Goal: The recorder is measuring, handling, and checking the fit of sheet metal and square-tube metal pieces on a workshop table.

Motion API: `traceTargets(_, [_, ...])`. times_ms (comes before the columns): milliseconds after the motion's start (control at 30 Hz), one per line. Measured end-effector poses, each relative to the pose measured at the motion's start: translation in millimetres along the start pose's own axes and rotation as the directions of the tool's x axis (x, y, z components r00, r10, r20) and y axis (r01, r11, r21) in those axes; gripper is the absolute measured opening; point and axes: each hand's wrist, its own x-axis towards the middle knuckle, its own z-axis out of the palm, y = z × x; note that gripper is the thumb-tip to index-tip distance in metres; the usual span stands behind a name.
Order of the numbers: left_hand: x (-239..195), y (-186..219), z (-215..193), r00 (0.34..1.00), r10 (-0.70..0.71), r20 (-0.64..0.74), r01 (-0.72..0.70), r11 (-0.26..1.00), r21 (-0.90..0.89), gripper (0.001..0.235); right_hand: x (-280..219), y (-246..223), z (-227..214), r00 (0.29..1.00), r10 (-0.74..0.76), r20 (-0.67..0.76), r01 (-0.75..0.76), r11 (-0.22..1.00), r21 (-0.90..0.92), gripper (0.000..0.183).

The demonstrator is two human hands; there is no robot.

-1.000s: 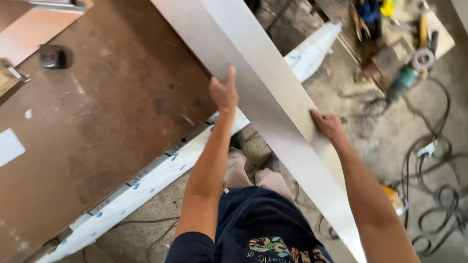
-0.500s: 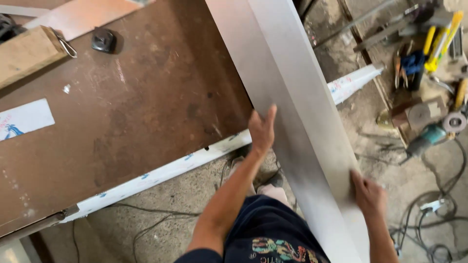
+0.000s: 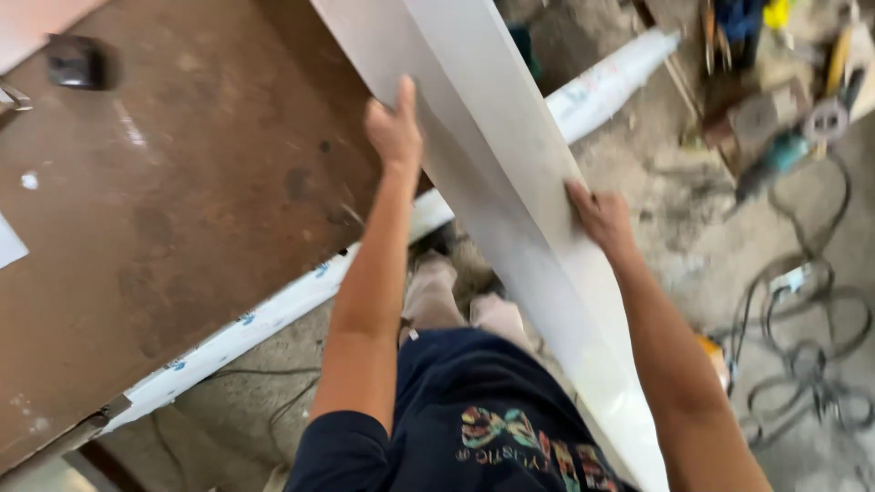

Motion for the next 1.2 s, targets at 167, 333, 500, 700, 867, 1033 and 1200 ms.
traceTargets(167, [37.8,-9.1,10.7,1.0,-0.028,-0.001,0.028,0.999,-0.026,0.06,6.1,-41.8,-10.8,1.0,0.02,-0.019,-0.017,0.988,0.15,0.077])
traceTargets(333, [42.4,12.4,4.0,0.999,-0.039,0.002,0.039,0.999,0.005,0.062,13.0,-47.8,5.8,0.997,-0.046,-0.07,0.052,0.995,0.084,0.082])
traceTargets(500, [-27.4,41.3,6.8,0.809,0.527,0.262,-0.515,0.418,0.748,0.081,10.8,-87.7,-14.7,0.997,0.068,0.025,-0.07,0.995,0.067,0.08])
traceTargets(700, [-78.0,47.5,8.3,0.498,0.558,0.664,-0.866,0.287,0.409,0.046,34.3,-123.4,0.3,0.787,-0.54,-0.298,0.397,0.813,-0.426,0.056])
traceTargets(867, [-69.0,44.0,2.0,0.258,0.565,0.784,-0.965,0.199,0.173,0.049,45.1,-162.9,-7.2,0.867,-0.466,-0.174,0.439,0.882,-0.173,0.058])
traceTargets(1033, [-66.5,66.6,-2.9,0.09,0.533,0.841,-0.987,0.158,0.006,0.052,54.0,-157.6,0.8,0.963,-0.245,-0.114,0.253,0.966,0.056,0.039])
traceTargets(1200, [-61.0,79.1,-2.2,0.1,0.509,0.855,-0.978,0.209,-0.011,0.049,58.6,-150.6,6.5,0.987,-0.161,0.02,0.16,0.987,0.018,0.038])
